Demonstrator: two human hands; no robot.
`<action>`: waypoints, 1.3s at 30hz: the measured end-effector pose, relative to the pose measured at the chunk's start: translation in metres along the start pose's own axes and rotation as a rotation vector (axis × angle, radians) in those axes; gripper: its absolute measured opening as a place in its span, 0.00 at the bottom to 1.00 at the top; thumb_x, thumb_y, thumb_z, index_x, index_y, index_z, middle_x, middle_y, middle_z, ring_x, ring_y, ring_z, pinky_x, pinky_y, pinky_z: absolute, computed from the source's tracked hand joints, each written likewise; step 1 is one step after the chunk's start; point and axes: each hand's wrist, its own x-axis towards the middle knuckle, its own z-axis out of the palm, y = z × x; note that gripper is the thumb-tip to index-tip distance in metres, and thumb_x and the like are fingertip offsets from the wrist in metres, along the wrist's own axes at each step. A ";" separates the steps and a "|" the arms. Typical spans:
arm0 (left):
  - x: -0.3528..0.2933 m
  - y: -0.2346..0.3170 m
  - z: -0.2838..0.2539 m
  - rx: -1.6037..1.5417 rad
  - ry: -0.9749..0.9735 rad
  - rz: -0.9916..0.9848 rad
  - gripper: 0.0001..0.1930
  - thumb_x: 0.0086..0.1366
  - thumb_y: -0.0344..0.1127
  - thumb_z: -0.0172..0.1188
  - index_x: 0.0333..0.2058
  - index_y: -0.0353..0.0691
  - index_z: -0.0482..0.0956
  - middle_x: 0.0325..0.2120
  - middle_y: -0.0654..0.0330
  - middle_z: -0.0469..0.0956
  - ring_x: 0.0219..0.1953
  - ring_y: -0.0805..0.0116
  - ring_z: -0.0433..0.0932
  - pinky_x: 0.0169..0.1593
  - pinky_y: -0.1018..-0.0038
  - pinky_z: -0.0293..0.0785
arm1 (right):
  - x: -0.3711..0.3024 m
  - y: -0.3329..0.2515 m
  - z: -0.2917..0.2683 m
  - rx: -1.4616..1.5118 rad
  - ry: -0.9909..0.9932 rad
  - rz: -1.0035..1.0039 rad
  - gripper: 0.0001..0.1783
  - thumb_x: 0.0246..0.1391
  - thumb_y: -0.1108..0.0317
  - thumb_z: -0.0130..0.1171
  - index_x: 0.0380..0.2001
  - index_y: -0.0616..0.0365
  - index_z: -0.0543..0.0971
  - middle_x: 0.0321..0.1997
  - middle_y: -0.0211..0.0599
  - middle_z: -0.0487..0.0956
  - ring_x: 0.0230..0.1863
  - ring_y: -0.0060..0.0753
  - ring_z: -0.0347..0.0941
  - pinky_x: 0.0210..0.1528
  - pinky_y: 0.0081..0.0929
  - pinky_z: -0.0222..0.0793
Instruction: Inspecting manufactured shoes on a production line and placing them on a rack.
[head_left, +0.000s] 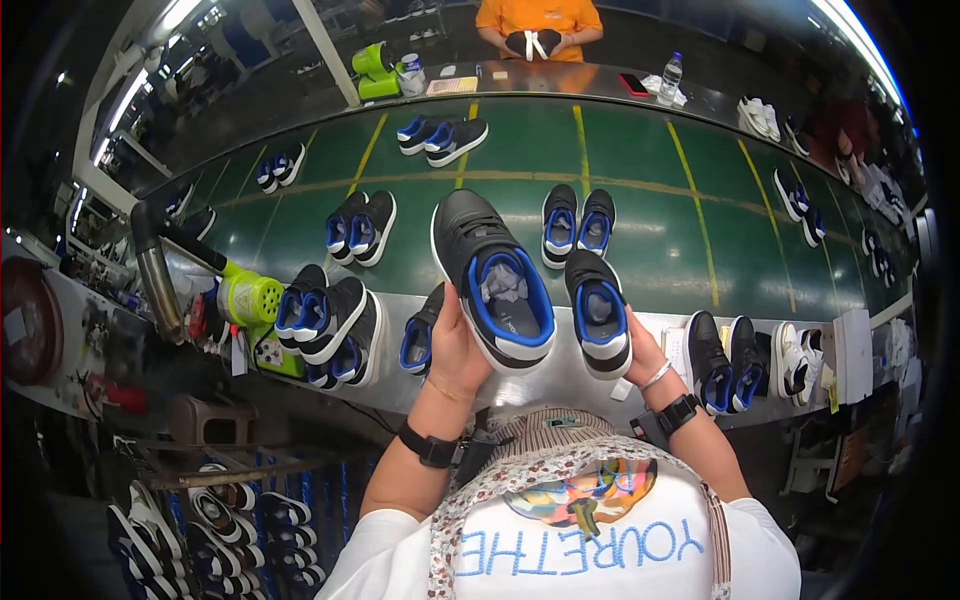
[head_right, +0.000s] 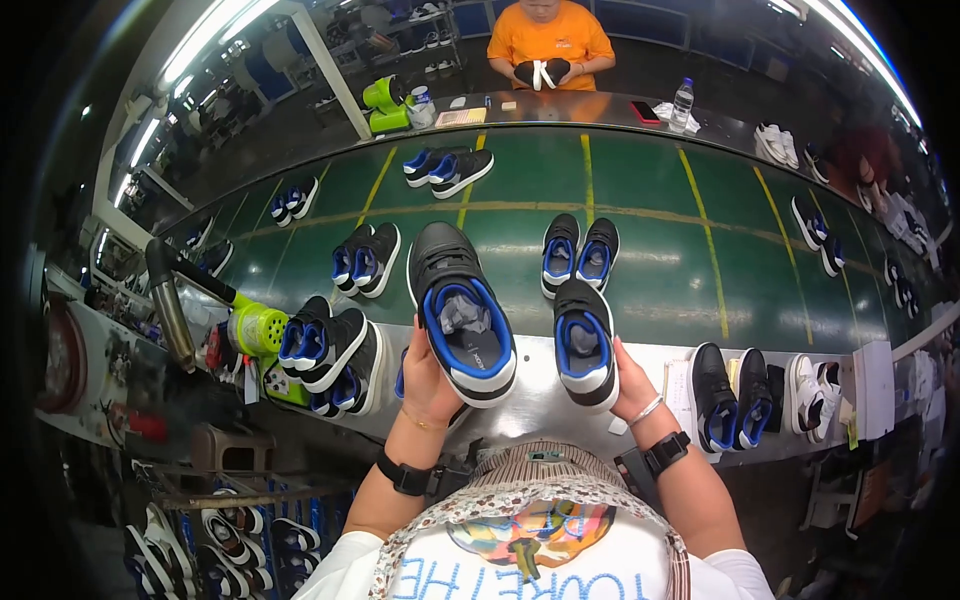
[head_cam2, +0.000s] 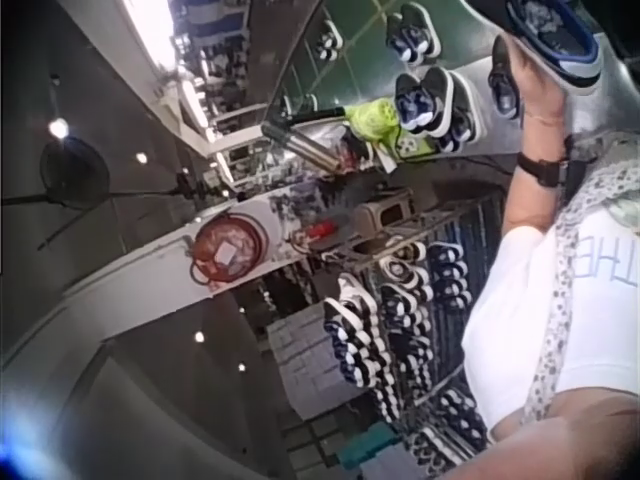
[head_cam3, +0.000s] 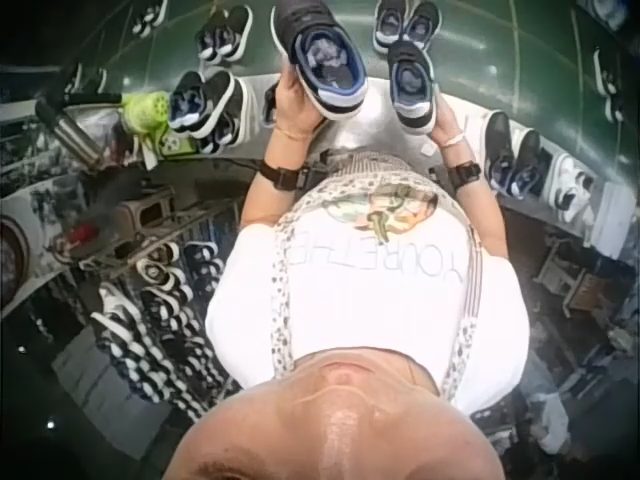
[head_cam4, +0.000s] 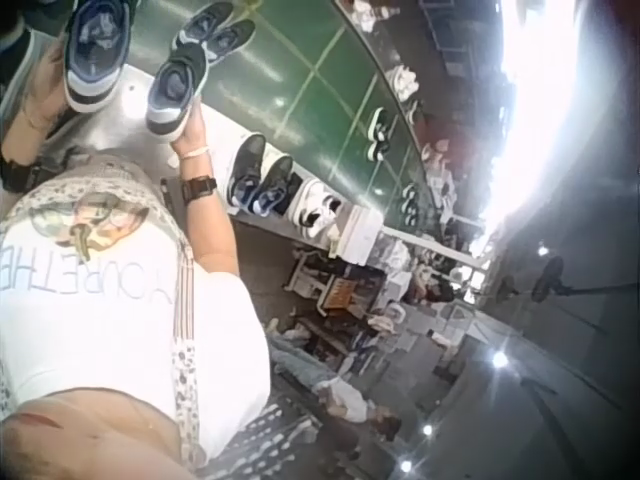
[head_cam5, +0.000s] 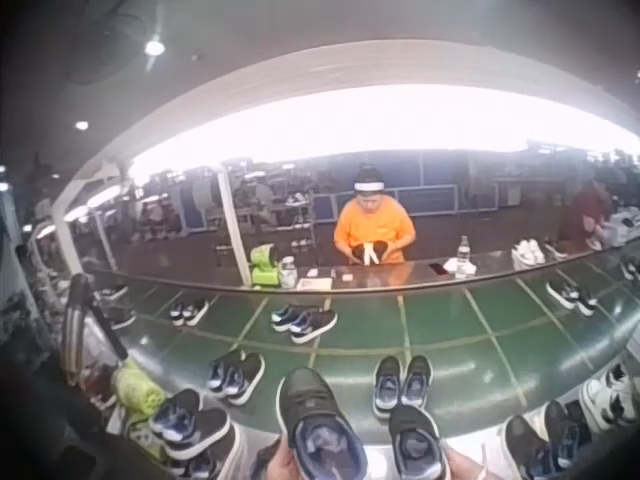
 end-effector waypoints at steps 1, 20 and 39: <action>0.001 -0.001 -0.001 0.035 0.158 0.001 0.24 0.66 0.48 0.37 0.54 0.37 0.62 0.54 0.48 0.63 0.54 0.53 0.65 0.57 0.57 0.61 | 0.003 0.013 -0.026 -0.027 0.066 0.050 0.27 0.63 0.51 0.29 0.54 0.59 0.63 0.54 0.40 0.69 0.53 0.37 0.67 0.57 0.36 0.61; -0.008 -0.009 0.000 0.546 0.133 -0.191 0.37 0.62 0.63 0.30 0.54 0.34 0.61 0.47 0.55 0.70 0.49 0.65 0.70 0.54 0.71 0.65 | -0.016 0.022 0.122 -0.967 -0.354 -0.314 0.52 0.45 0.67 0.60 0.64 0.52 0.35 0.59 0.46 0.60 0.60 0.38 0.57 0.60 0.31 0.51; -0.081 0.072 -0.164 2.605 0.687 -0.392 0.29 0.47 0.38 0.64 0.49 0.42 0.66 0.40 0.58 0.75 0.48 0.61 0.71 0.54 0.42 0.50 | -0.017 0.023 0.083 -0.761 0.099 -0.275 0.46 0.40 0.85 0.42 0.64 0.49 0.43 0.55 0.41 0.63 0.55 0.32 0.62 0.57 0.24 0.55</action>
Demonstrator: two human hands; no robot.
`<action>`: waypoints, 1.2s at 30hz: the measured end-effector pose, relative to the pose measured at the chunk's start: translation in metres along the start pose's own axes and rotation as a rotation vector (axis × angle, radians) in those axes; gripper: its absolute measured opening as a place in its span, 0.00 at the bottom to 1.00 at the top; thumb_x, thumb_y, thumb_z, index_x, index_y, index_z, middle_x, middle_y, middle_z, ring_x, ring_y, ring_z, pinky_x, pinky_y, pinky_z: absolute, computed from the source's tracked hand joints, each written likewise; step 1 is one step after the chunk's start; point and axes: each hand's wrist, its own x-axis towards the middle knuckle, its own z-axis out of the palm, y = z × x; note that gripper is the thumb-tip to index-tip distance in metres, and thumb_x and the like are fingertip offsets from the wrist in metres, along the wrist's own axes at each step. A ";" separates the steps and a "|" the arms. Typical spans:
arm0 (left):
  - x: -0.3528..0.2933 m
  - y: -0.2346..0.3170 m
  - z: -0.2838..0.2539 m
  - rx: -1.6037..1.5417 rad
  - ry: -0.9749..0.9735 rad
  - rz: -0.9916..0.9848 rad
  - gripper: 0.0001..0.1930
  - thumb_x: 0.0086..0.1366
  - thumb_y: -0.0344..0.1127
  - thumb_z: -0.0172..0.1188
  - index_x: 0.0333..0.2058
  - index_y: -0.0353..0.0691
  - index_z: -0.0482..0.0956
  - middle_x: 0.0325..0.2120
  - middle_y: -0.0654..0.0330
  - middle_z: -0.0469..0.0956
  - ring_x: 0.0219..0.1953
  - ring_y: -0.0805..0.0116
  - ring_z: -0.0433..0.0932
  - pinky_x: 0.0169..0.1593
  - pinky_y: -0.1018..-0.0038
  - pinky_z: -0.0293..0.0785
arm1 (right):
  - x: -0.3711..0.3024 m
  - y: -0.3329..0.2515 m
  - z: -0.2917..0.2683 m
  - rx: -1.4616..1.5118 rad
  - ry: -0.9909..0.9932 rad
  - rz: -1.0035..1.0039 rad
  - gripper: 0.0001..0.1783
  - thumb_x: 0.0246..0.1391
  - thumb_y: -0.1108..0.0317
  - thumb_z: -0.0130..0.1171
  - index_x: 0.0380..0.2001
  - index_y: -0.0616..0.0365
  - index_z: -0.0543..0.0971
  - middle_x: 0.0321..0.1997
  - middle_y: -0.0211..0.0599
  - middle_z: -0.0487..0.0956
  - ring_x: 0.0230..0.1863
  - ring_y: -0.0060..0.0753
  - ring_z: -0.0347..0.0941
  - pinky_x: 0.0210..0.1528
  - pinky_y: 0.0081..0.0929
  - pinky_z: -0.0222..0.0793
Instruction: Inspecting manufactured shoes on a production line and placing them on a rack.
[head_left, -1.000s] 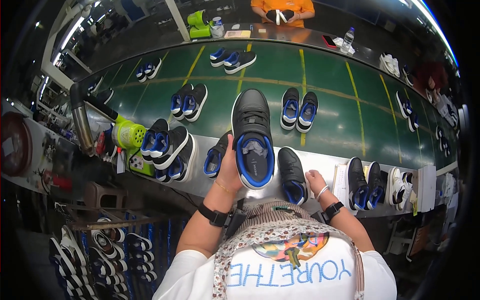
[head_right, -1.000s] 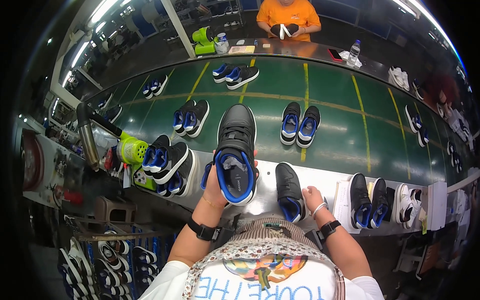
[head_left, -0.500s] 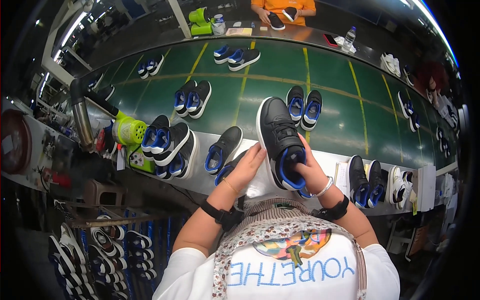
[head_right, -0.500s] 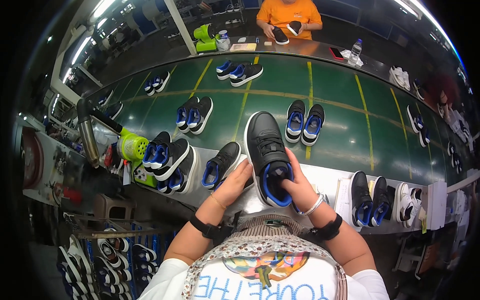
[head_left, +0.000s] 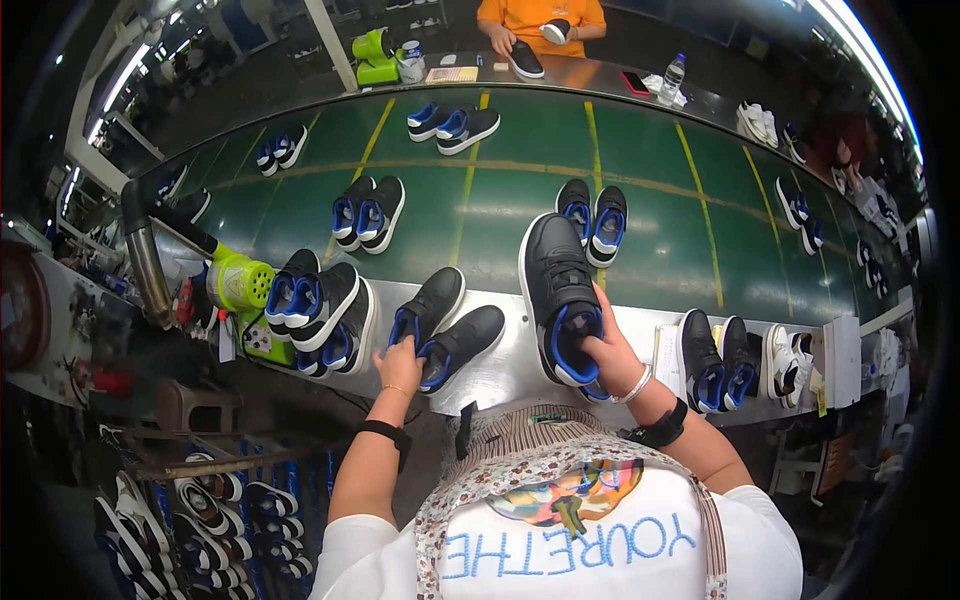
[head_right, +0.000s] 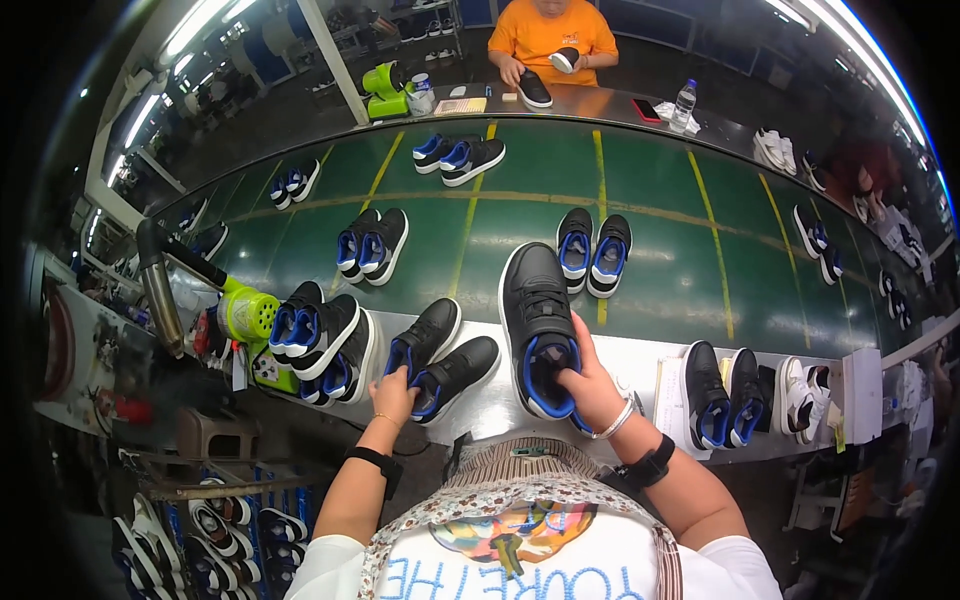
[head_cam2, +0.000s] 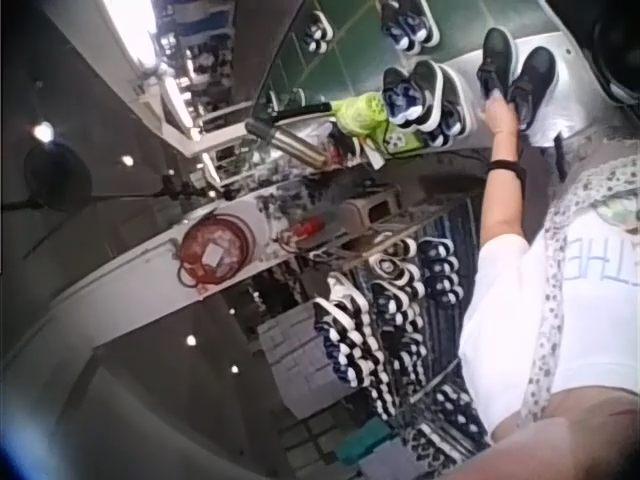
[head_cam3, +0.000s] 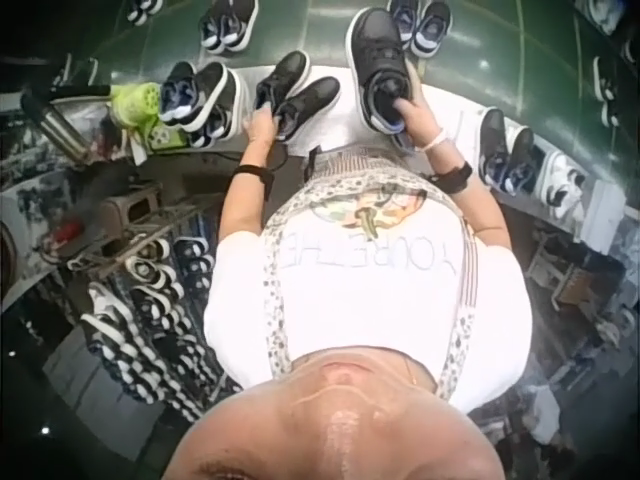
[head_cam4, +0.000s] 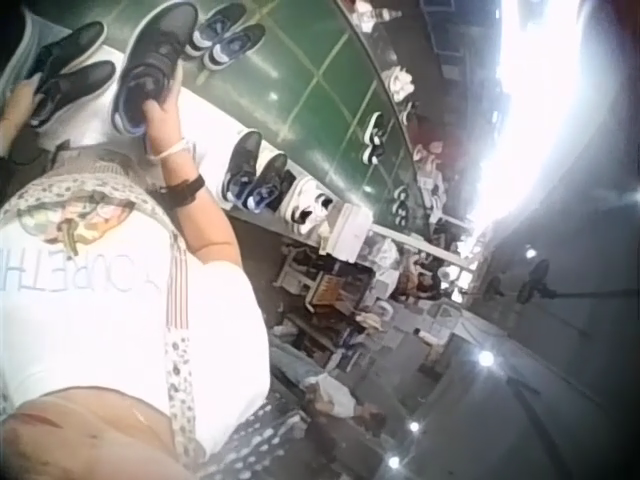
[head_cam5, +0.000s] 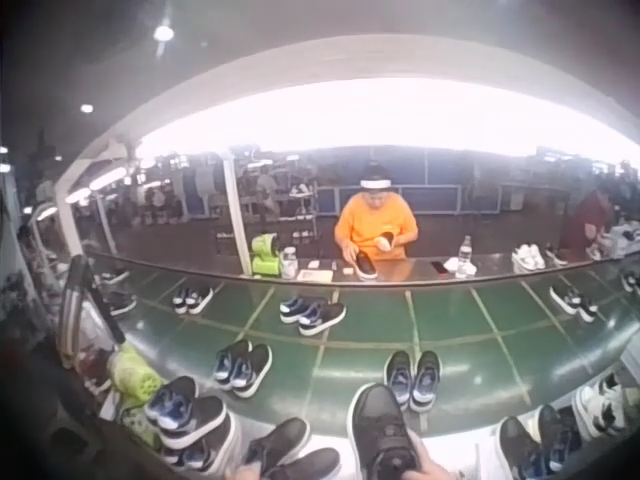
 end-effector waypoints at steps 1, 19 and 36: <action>0.000 -0.008 0.005 0.001 0.004 0.006 0.29 0.47 0.38 0.64 0.49 0.42 0.66 0.40 0.58 0.75 0.48 0.61 0.71 0.54 0.42 0.50 | 0.002 -0.001 0.002 0.001 0.004 -0.006 0.46 0.40 0.85 0.42 0.64 0.49 0.43 0.55 0.41 0.63 0.55 0.32 0.62 0.57 0.24 0.55; -0.057 0.168 -0.151 -0.693 0.743 0.779 0.37 0.43 0.37 0.70 0.51 0.37 0.61 0.46 0.50 0.63 0.46 0.53 0.65 0.50 0.63 0.62 | 0.004 -0.032 0.043 -0.165 -0.094 -0.349 0.47 0.44 0.84 0.48 0.63 0.53 0.37 0.57 0.46 0.61 0.58 0.38 0.60 0.59 0.32 0.55; -0.076 0.216 -0.170 -0.154 0.774 1.080 0.13 0.39 0.30 0.54 0.28 0.34 0.75 0.26 0.61 0.71 0.31 0.68 0.72 0.36 0.72 0.68 | 0.024 -0.002 0.031 -0.638 0.164 -0.377 0.52 0.38 0.68 0.65 0.61 0.53 0.43 0.48 0.51 0.61 0.51 0.48 0.62 0.53 0.38 0.59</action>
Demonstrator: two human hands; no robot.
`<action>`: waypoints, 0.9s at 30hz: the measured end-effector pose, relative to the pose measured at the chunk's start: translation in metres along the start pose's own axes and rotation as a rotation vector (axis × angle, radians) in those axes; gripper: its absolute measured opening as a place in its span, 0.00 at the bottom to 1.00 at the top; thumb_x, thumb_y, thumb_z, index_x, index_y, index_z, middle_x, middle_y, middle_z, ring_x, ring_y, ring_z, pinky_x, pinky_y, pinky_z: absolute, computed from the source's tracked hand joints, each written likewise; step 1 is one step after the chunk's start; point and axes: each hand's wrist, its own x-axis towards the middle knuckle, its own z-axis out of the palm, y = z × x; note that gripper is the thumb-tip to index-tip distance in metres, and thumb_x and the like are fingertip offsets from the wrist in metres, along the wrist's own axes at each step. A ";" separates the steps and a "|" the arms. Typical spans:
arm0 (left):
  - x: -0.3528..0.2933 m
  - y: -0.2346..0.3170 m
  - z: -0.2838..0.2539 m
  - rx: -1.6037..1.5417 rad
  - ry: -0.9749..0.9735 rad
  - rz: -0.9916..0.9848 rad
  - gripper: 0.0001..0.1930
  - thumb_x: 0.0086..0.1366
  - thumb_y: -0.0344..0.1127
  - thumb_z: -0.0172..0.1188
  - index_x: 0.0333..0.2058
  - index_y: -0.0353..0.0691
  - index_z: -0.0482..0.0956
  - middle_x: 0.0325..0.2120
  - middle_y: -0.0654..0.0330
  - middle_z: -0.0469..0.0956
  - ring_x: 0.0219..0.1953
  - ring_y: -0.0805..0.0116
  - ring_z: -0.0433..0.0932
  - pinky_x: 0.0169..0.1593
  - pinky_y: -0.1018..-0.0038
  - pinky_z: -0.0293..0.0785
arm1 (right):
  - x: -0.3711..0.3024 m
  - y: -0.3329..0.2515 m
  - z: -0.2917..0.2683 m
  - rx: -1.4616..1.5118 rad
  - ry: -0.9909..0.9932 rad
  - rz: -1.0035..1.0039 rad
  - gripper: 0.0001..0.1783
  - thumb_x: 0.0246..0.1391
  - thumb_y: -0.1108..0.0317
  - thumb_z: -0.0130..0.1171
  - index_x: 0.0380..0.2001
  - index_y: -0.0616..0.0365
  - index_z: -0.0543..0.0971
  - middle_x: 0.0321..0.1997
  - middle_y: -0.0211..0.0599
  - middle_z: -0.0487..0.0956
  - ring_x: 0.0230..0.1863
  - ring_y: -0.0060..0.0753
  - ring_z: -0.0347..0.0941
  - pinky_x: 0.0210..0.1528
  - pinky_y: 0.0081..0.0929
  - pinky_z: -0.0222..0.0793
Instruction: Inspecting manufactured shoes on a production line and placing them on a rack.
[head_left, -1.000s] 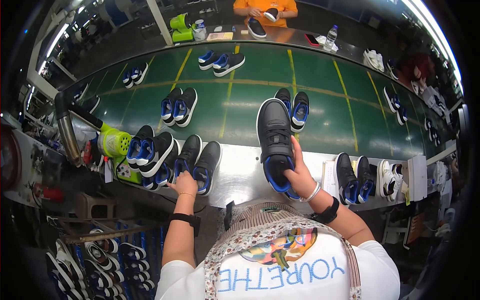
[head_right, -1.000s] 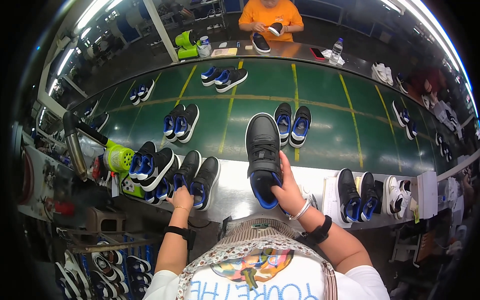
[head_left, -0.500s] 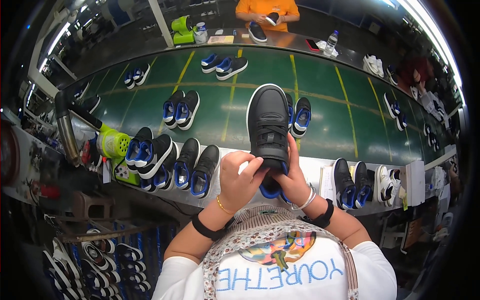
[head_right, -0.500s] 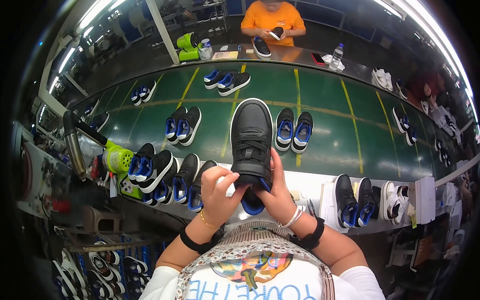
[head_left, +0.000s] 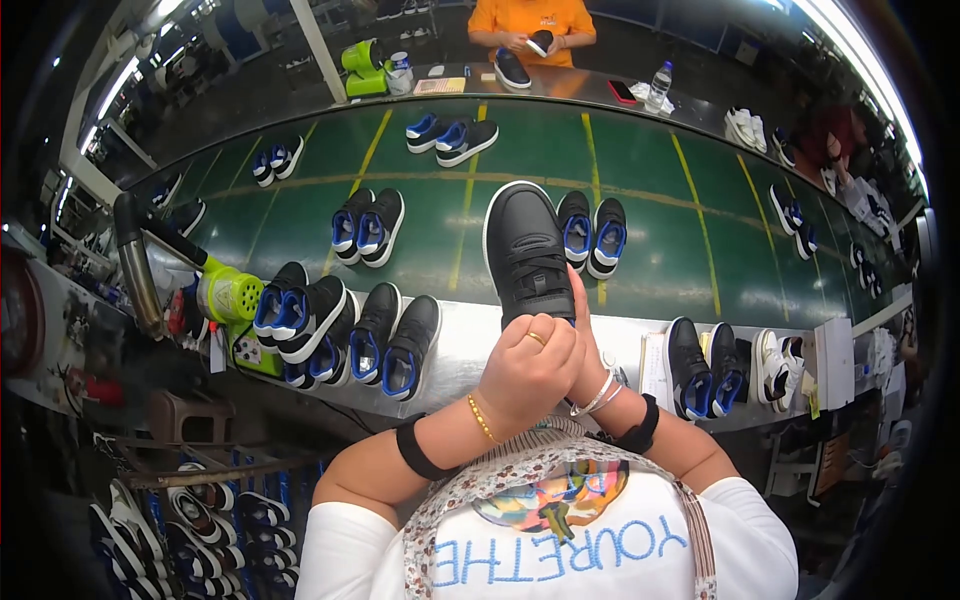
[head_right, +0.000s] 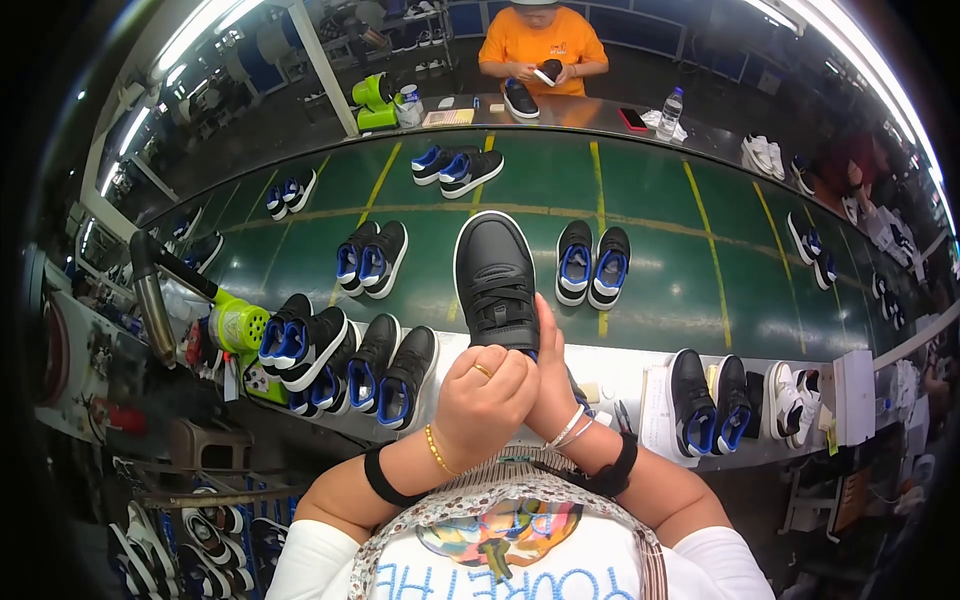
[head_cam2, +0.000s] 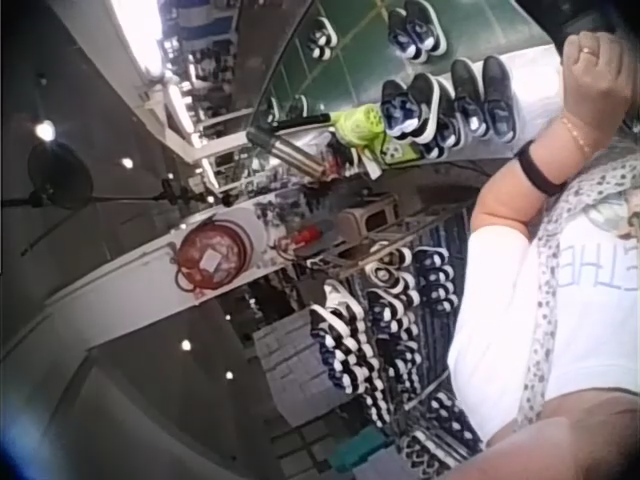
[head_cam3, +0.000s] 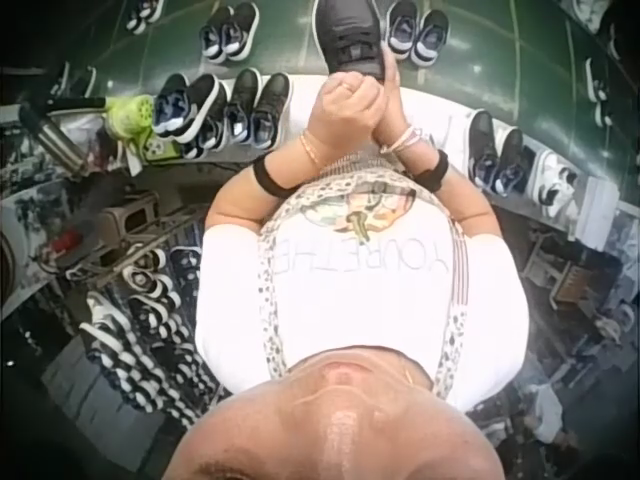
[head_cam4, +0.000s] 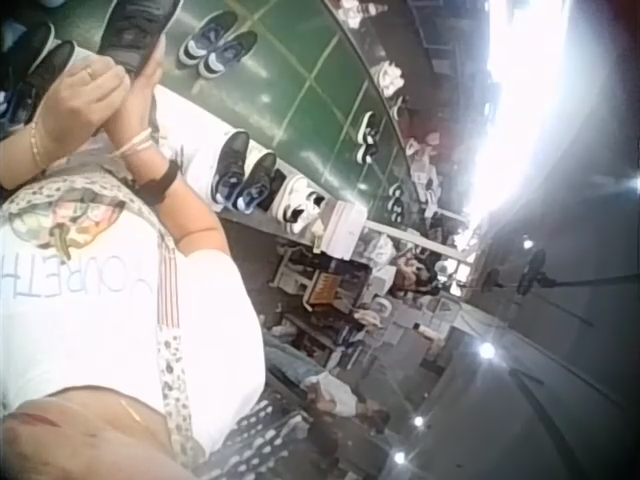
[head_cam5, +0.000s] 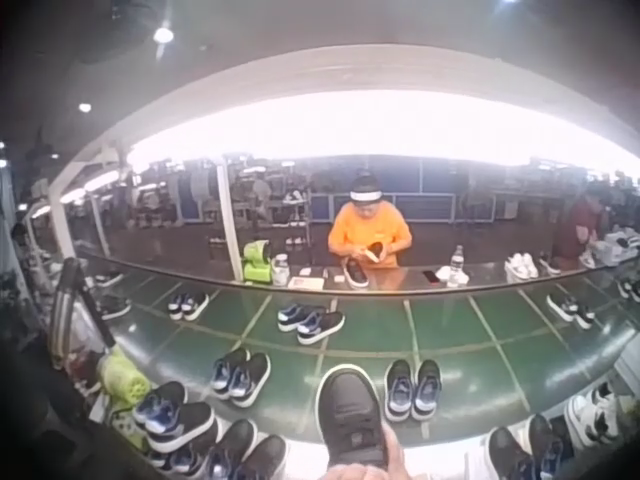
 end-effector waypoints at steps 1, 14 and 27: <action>-0.001 0.001 0.001 0.030 -0.067 0.042 0.13 0.39 0.30 0.54 0.28 0.34 0.74 0.26 0.61 0.71 0.31 0.68 0.72 0.36 0.71 0.68 | -0.001 -0.003 -0.002 -0.001 0.000 0.001 0.52 0.38 0.68 0.65 0.61 0.53 0.43 0.48 0.51 0.61 0.51 0.48 0.62 0.53 0.38 0.59; -0.003 -0.039 -0.003 -0.211 0.388 -0.139 0.18 0.39 0.22 0.63 0.34 0.38 0.76 0.26 0.61 0.70 0.28 0.63 0.71 0.33 0.70 0.68 | 0.011 -0.039 -0.035 1.506 -0.404 0.537 0.32 0.58 0.43 0.35 0.53 0.59 0.63 0.51 0.42 0.71 0.50 0.32 0.70 0.54 0.33 0.66; 0.012 -0.030 -0.034 -0.111 0.216 0.117 0.16 0.35 0.29 0.65 0.27 0.34 0.76 0.20 0.64 0.70 0.24 0.68 0.70 0.29 0.74 0.67 | 0.008 -0.049 -0.032 1.566 -0.463 0.601 0.34 0.58 0.41 0.32 0.52 0.60 0.64 0.48 0.42 0.72 0.47 0.34 0.72 0.50 0.32 0.70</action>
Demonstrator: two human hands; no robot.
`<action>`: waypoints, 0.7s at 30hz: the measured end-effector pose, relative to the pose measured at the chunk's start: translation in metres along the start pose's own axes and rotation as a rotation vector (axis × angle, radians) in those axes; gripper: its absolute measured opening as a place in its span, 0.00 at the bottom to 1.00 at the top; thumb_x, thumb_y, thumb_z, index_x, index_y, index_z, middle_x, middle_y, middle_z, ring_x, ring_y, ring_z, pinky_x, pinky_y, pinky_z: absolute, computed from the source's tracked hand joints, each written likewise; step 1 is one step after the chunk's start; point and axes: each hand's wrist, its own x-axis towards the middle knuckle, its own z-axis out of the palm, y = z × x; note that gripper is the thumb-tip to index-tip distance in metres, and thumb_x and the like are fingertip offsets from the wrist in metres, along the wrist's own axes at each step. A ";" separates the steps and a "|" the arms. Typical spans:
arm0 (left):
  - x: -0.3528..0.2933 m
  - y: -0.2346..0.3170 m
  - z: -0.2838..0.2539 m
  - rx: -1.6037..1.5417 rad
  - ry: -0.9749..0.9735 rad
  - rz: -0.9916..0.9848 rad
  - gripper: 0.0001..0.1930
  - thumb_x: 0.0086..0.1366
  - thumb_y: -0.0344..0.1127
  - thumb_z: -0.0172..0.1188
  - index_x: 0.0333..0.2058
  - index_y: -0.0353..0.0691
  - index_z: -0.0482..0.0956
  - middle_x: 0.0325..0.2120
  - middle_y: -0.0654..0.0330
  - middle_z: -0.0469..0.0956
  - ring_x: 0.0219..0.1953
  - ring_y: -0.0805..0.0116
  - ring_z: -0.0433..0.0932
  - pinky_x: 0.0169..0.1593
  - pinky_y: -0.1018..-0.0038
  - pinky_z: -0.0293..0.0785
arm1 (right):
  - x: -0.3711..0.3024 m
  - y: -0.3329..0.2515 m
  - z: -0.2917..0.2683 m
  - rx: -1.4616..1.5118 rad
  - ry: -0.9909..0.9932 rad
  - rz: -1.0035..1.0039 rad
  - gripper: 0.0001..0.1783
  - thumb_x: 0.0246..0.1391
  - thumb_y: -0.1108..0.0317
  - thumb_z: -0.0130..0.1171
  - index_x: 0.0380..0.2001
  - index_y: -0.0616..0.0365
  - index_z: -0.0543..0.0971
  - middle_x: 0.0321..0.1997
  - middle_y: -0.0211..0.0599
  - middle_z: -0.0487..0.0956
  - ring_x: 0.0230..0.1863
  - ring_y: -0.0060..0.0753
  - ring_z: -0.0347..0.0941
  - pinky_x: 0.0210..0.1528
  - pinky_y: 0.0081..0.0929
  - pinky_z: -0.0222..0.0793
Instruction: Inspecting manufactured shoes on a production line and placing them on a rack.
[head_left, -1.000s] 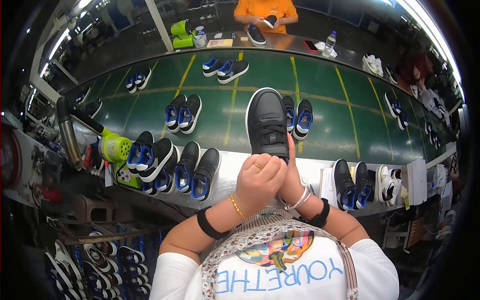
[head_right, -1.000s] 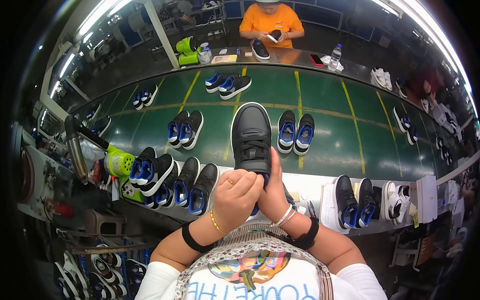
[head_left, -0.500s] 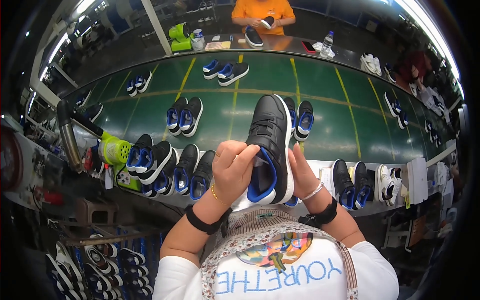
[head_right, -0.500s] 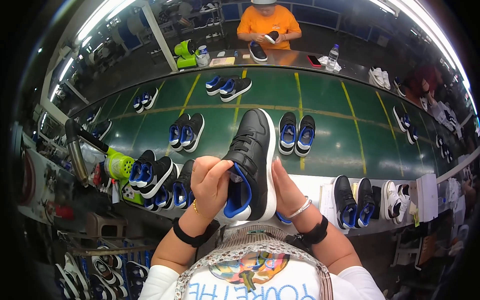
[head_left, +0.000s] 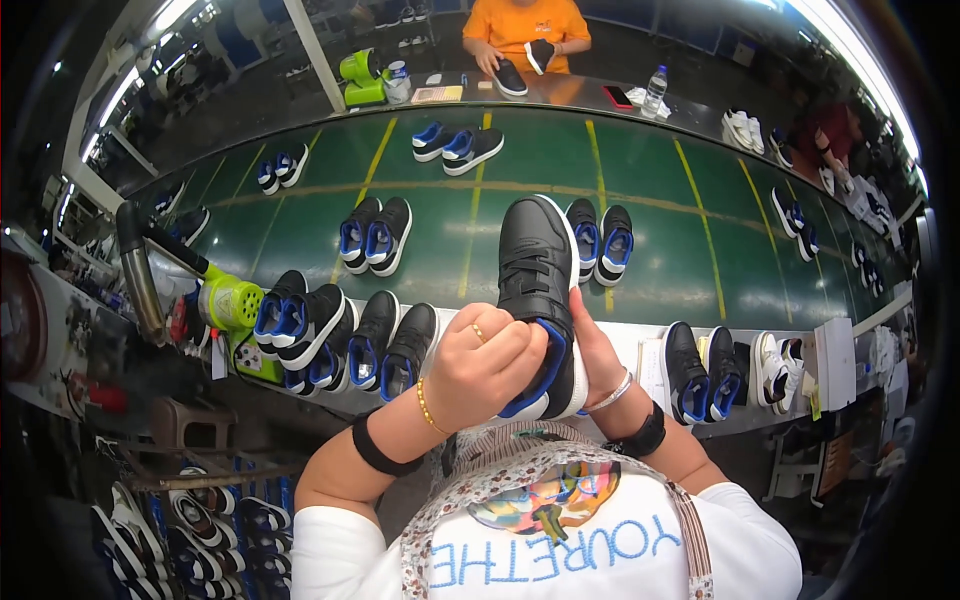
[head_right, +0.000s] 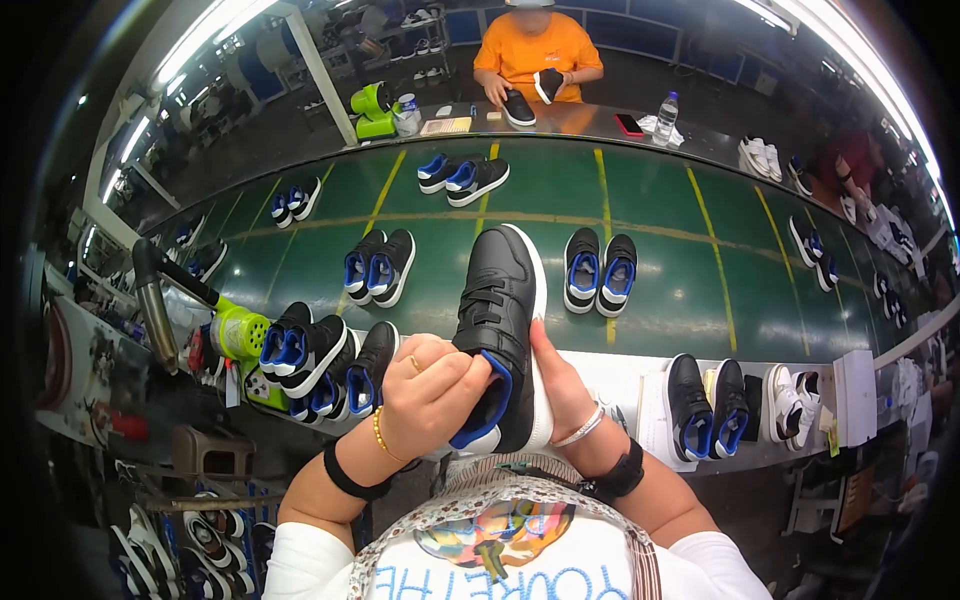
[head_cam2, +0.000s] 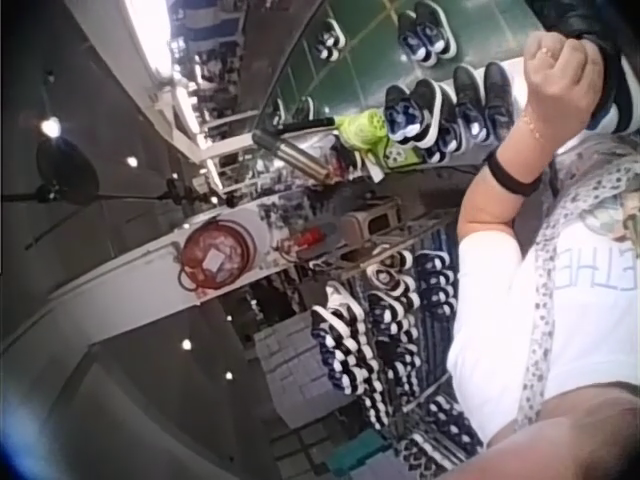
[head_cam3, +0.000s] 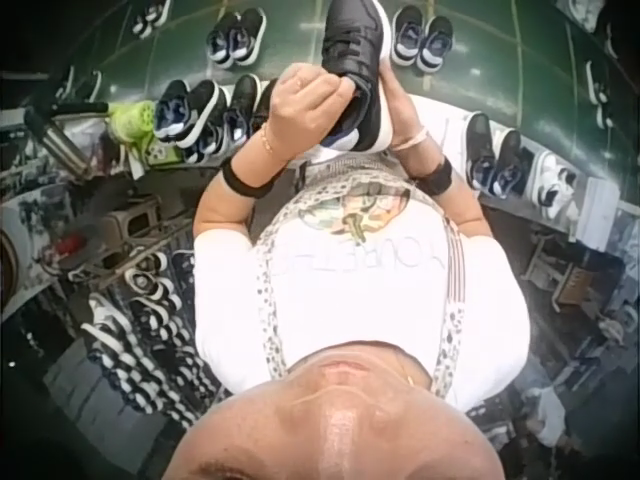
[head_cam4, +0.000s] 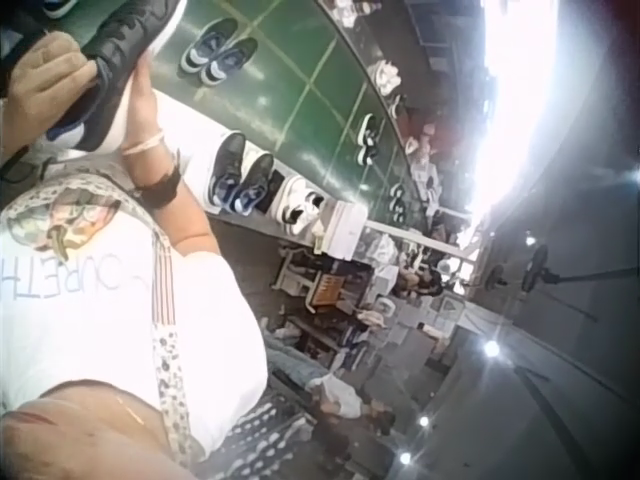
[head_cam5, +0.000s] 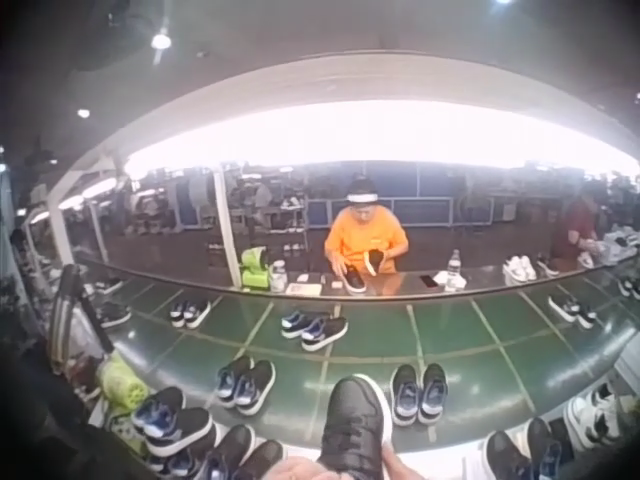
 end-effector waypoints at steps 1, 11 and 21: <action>0.003 0.003 -0.003 -0.016 -0.090 0.030 0.15 0.35 0.29 0.65 0.27 0.35 0.76 0.20 0.64 0.70 0.24 0.68 0.71 0.29 0.74 0.67 | 0.001 0.000 -0.002 0.022 -0.005 0.017 0.34 0.58 0.41 0.33 0.52 0.60 0.64 0.47 0.42 0.72 0.46 0.34 0.72 0.50 0.32 0.70; -0.013 -0.017 0.001 -0.526 0.224 -0.577 0.15 0.55 0.33 0.58 0.42 0.37 0.75 0.31 0.60 0.72 0.35 0.70 0.72 0.39 0.75 0.68 | 0.006 -0.004 -0.037 -0.089 -0.244 -0.028 0.49 0.44 0.29 0.43 0.58 0.58 0.55 0.56 0.55 0.63 0.52 0.43 0.68 0.52 0.36 0.68; 0.005 -0.018 0.022 -1.431 0.107 -1.303 0.33 0.64 0.59 0.37 0.55 0.36 0.57 0.42 0.58 0.70 0.38 0.76 0.73 0.26 0.86 0.68 | 0.009 0.001 -0.034 -0.207 -0.213 0.036 0.49 0.44 0.32 0.47 0.60 0.57 0.54 0.58 0.53 0.62 0.56 0.46 0.64 0.55 0.41 0.64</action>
